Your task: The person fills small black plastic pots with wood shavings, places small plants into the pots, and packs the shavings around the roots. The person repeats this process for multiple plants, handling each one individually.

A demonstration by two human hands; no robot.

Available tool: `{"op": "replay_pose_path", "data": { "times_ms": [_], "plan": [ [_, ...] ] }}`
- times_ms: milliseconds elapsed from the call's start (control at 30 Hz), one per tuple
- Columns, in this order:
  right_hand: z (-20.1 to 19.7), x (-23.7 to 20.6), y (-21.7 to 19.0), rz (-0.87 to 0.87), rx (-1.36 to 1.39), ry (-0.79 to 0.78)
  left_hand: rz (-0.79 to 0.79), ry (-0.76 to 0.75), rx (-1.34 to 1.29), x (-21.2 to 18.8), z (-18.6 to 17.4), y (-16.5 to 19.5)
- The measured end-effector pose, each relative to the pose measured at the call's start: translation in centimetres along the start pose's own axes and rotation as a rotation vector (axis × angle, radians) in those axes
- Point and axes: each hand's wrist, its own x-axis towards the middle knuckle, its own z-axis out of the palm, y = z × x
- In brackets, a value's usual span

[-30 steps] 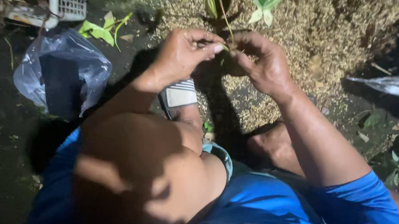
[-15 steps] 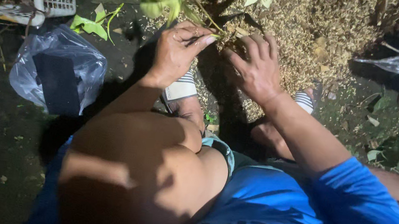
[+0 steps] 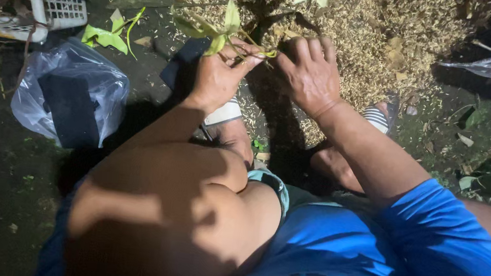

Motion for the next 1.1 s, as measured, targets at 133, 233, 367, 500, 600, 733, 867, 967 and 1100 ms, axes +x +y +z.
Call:
{"op": "replay_pose_path", "data": {
  "times_ms": [133,233,367,500,600,733,867,967,1100],
  "plan": [
    [-0.2,0.1,0.1,0.014,0.026,-0.030,0.015,-0.005,0.098,-0.1,0.0,1.0],
    [-0.3,0.2,0.0,0.007,-0.058,-0.032,-0.025,0.019,0.017,0.1,0.4,1.1],
    [-0.3,0.4,0.1,0.022,-0.031,-0.061,-0.103,0.053,-0.077,0.4,0.6,0.8],
    [-0.2,0.7,0.2,0.011,-0.080,-0.047,-0.019,0.022,0.107,0.5,0.6,0.5],
    [0.0,1.0,0.3,0.001,-0.125,-0.032,-0.081,0.029,0.063,0.6,0.8,0.1],
    [0.3,1.2,0.4,0.004,-0.067,-0.085,0.018,0.036,0.052,0.9,1.0,-0.2],
    [0.8,1.6,0.5,0.002,-0.092,-0.091,-0.070,0.022,0.077,1.1,1.2,0.2],
    [0.9,1.9,0.5,0.027,-0.059,-0.151,0.039,0.032,0.172,1.1,1.2,0.9],
    [0.5,1.6,0.7,0.021,-0.065,-0.247,-0.039,0.025,0.213,1.0,1.1,1.2]
  ]
}}
